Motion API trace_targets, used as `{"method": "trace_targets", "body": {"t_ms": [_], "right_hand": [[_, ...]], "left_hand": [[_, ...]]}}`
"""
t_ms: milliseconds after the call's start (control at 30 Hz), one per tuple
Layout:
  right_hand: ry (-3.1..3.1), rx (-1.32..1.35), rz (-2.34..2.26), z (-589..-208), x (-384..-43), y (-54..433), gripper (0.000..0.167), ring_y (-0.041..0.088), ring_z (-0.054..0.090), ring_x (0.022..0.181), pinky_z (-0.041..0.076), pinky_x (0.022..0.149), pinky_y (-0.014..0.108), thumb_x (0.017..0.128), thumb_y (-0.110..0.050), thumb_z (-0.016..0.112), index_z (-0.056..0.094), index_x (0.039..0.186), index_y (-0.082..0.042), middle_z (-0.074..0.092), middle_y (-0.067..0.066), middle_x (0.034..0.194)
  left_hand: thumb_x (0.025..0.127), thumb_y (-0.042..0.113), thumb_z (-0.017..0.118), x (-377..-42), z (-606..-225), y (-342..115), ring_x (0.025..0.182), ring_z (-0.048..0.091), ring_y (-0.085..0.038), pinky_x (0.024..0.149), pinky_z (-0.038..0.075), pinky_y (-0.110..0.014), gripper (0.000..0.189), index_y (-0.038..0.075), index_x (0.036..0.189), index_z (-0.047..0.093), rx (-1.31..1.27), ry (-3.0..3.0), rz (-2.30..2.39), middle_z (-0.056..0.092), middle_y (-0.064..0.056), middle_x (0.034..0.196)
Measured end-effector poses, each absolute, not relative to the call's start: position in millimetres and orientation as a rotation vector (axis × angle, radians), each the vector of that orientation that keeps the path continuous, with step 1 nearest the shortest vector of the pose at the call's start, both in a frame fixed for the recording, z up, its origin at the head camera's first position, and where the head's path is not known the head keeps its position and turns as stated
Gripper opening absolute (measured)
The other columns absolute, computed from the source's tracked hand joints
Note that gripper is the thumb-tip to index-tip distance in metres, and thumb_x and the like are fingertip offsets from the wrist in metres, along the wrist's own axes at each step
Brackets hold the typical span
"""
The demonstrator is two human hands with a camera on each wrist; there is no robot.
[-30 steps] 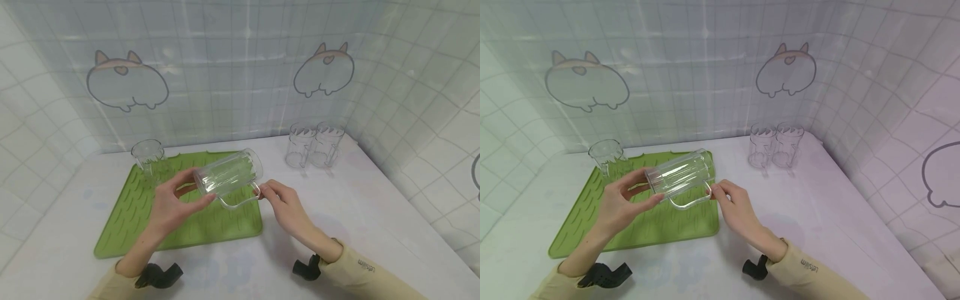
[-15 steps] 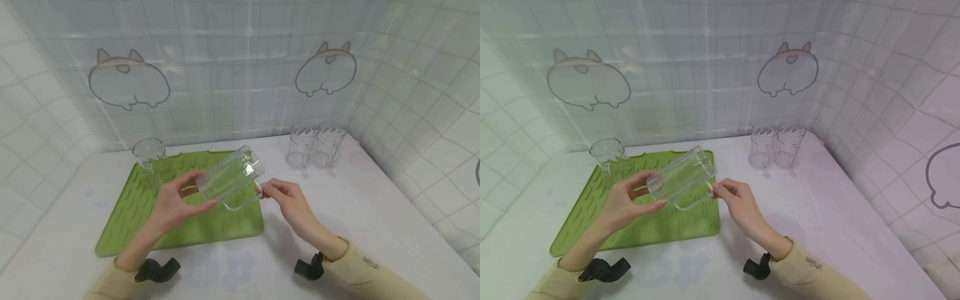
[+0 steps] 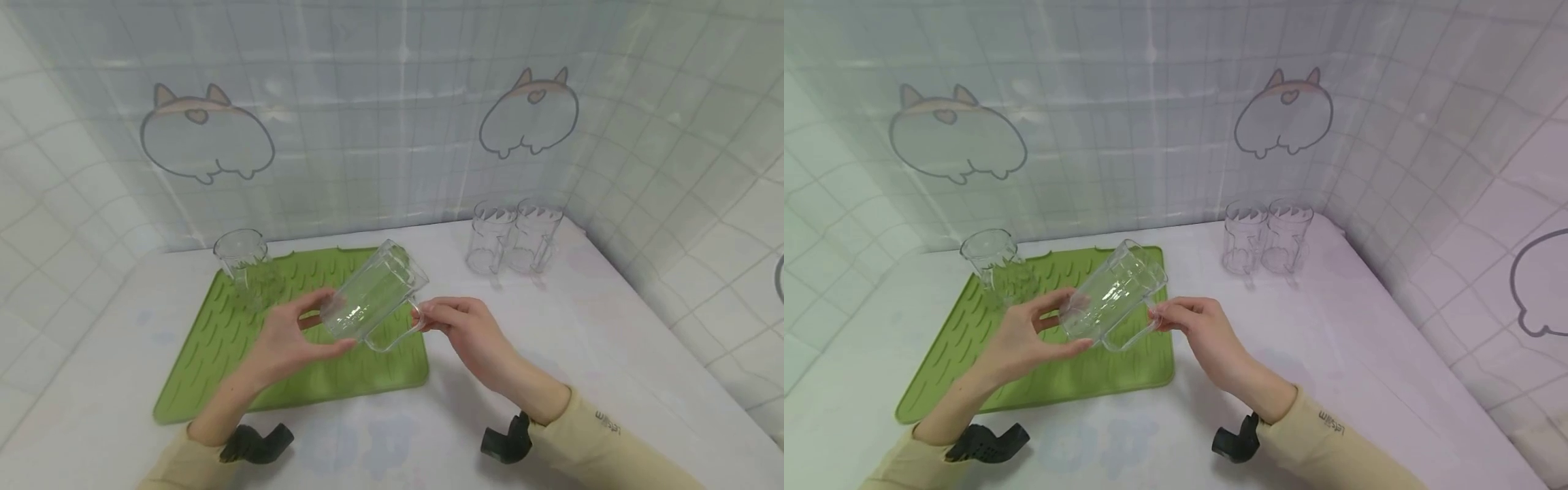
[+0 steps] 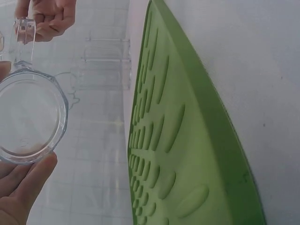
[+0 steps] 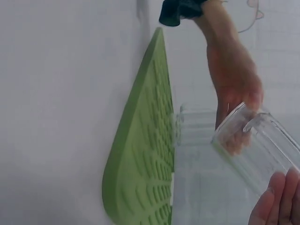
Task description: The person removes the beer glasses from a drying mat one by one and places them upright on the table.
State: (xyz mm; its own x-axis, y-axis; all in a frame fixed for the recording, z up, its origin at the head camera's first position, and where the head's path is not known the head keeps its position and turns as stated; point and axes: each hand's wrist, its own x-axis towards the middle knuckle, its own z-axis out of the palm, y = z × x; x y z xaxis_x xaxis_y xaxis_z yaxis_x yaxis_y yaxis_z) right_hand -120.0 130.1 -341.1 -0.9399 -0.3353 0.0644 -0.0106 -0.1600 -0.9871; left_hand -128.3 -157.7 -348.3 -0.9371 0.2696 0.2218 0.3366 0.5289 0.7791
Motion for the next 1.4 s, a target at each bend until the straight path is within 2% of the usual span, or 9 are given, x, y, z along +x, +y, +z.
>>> {"method": "trace_targets", "body": {"t_ms": [167, 267, 533, 667, 933, 1400], "right_hand": [[1.683, -0.391, -2.238, -340, -121, 131, 0.018, 0.018, 0.065, 0.097, 0.054, 0.097, 0.029, 0.099, -0.009, 0.055, 0.073, 0.096, -0.006, 0.072, 0.002, 0.093], [1.628, -0.406, -2.232, -341, -120, 132, 0.020, 0.017, 0.065, 0.097, 0.053, 0.098, 0.030, 0.099, -0.011, 0.055, 0.074, 0.096, -0.010, 0.072, 0.000, 0.094], [1.495, -0.437, -2.236, -340, -114, 129, 0.023, 0.017, 0.067, 0.096, 0.049, 0.105, 0.032, 0.100, -0.010, 0.053, 0.076, 0.095, -0.011, 0.073, 0.000, 0.090], [1.457, -0.446, -2.226, -339, -112, 127, 0.026, 0.016, 0.067, 0.097, 0.048, 0.106, 0.032, 0.100, -0.008, 0.052, 0.076, 0.093, -0.013, 0.073, -0.001, 0.090], [1.492, -0.449, -2.179, -340, -111, 126, 0.021, 0.016, 0.065, 0.099, 0.043, 0.109, 0.034, 0.099, -0.010, 0.056, 0.076, 0.093, -0.014, 0.072, -0.002, 0.091], [1.550, -0.464, -2.155, -341, -109, 124, 0.018, 0.017, 0.066, 0.101, 0.046, 0.105, 0.032, 0.099, -0.010, 0.058, 0.075, 0.097, -0.013, 0.072, -0.001, 0.095]], "left_hand": [[0.072, 0.034, 0.091, -127, -348, -157, 0.120, 0.062, -0.036, 0.097, 0.057, -0.044, 0.084, 0.004, 0.140, 0.053, -0.534, -2.711, -1.400, 0.062, -0.014, 0.134], [0.071, 0.037, 0.091, -126, -348, -156, 0.119, 0.063, -0.034, 0.097, 0.057, -0.045, 0.084, 0.005, 0.139, 0.053, -0.535, -2.733, -1.378, 0.062, -0.013, 0.133], [0.070, 0.034, 0.092, -128, -352, -151, 0.113, 0.064, -0.027, 0.099, 0.056, -0.040, 0.069, 0.009, 0.127, 0.062, -0.618, -2.725, -1.371, 0.067, -0.005, 0.121], [0.070, 0.036, 0.092, -128, -353, -150, 0.116, 0.063, -0.027, 0.101, 0.055, -0.039, 0.072, 0.008, 0.129, 0.061, -0.633, -2.730, -1.371, 0.067, -0.004, 0.124], [0.069, 0.039, 0.091, -128, -356, -149, 0.118, 0.062, -0.026, 0.102, 0.054, -0.038, 0.074, 0.010, 0.130, 0.061, -0.649, -2.758, -1.345, 0.066, -0.003, 0.124], [0.070, 0.036, 0.091, -129, -356, -149, 0.127, 0.056, -0.032, 0.108, 0.049, -0.042, 0.080, 0.011, 0.137, 0.055, -0.629, -2.804, -1.378, 0.060, -0.007, 0.136]]}}
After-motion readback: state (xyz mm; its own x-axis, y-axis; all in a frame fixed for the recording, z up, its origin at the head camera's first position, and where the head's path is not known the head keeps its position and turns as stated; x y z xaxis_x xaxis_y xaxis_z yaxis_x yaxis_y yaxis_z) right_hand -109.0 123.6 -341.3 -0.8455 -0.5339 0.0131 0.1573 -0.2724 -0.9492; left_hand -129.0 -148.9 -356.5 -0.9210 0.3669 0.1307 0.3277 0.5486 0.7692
